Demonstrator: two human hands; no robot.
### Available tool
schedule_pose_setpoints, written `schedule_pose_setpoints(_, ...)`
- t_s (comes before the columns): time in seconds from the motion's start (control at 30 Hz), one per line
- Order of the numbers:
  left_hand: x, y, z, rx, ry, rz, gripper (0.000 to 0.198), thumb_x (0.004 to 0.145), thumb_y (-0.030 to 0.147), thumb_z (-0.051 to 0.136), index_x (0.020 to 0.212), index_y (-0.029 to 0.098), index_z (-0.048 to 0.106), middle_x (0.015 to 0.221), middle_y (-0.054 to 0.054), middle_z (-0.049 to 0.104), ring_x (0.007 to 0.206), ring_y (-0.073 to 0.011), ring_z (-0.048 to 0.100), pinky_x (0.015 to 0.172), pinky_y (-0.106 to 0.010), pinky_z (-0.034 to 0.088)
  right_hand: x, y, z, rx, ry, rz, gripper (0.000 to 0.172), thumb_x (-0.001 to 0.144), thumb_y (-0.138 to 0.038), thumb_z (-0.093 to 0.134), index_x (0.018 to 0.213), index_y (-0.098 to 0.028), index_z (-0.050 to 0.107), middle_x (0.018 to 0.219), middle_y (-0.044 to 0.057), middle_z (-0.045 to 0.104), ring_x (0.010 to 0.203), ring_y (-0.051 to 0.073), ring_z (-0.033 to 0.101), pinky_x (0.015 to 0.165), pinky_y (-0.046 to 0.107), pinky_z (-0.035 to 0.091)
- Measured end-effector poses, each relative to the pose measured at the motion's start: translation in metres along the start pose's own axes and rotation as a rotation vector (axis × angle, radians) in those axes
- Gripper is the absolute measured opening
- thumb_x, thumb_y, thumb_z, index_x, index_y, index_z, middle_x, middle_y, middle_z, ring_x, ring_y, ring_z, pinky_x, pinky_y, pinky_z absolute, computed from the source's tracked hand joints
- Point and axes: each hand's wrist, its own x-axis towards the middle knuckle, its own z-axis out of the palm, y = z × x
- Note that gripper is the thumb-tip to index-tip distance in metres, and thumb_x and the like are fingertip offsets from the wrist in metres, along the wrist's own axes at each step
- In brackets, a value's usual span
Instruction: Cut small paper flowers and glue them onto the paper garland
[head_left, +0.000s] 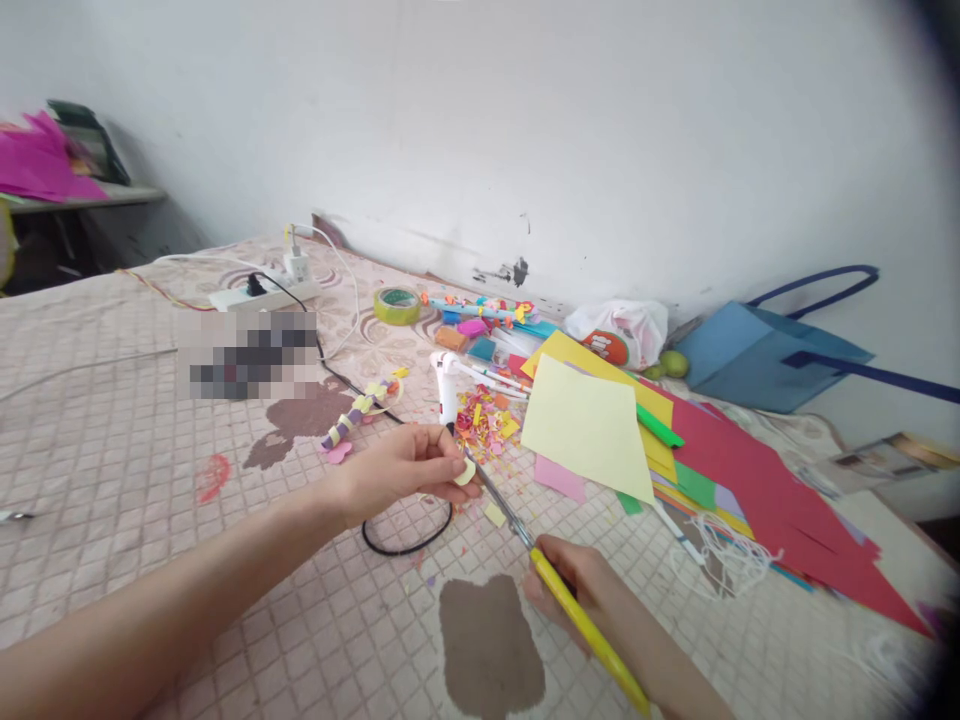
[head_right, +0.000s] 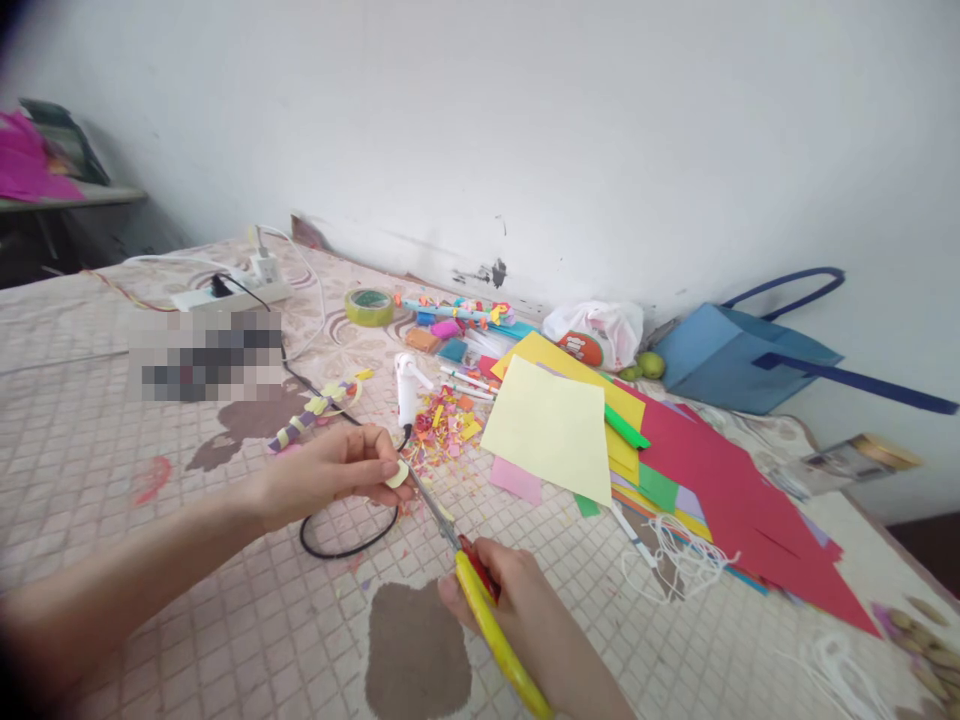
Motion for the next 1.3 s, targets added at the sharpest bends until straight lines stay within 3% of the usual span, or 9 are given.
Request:
schedule_pose_setpoints(0.63,0.0002,0.0004,0.0001,0.013,0.015,-0.012,0.020,0.074,0.027,0.067,0.073,0.014,0.052,0.076,-0.003,0.071,0.078,-0.0136,0.067,0.075,-0.026,0.050,0.0002,0.0071,0.0022,0.000,0.038,-0.007,0.026,0.080,-0.033,0.050,0.060,-0.019,0.041,0.054,-0.004,0.039,0.048,0.009,0.033,0.043,0.021,0.024)
schedule_pose_setpoints(0.93,-0.0001,0.0010,0.0010,0.002,0.010,-0.008,0.021,0.073,0.027,0.067,0.071,0.014,0.051,0.077,-0.004,0.071,0.076,-0.0129,0.067,0.073,-0.024,0.050,-0.0027,0.0059,0.0037,0.009,0.071,-0.073,0.025,0.082,-0.038,0.049,0.065,-0.019,0.046,0.057,-0.003,0.047,0.051,0.011,0.040,0.047,0.022,0.032)
schedule_pose_setpoints(1.3,0.0007,-0.0006,0.0007,0.009,0.018,-0.006,0.022,0.074,0.028,0.067,0.073,0.014,0.051,0.077,-0.005,0.071,0.074,-0.0120,0.067,0.071,-0.023,0.050,-0.0013,0.0059,0.0034,-0.043,0.026,-0.068,0.026,0.084,-0.036,0.047,0.065,-0.020,0.039,0.057,-0.004,0.045,0.051,0.010,0.038,0.048,0.022,0.030)
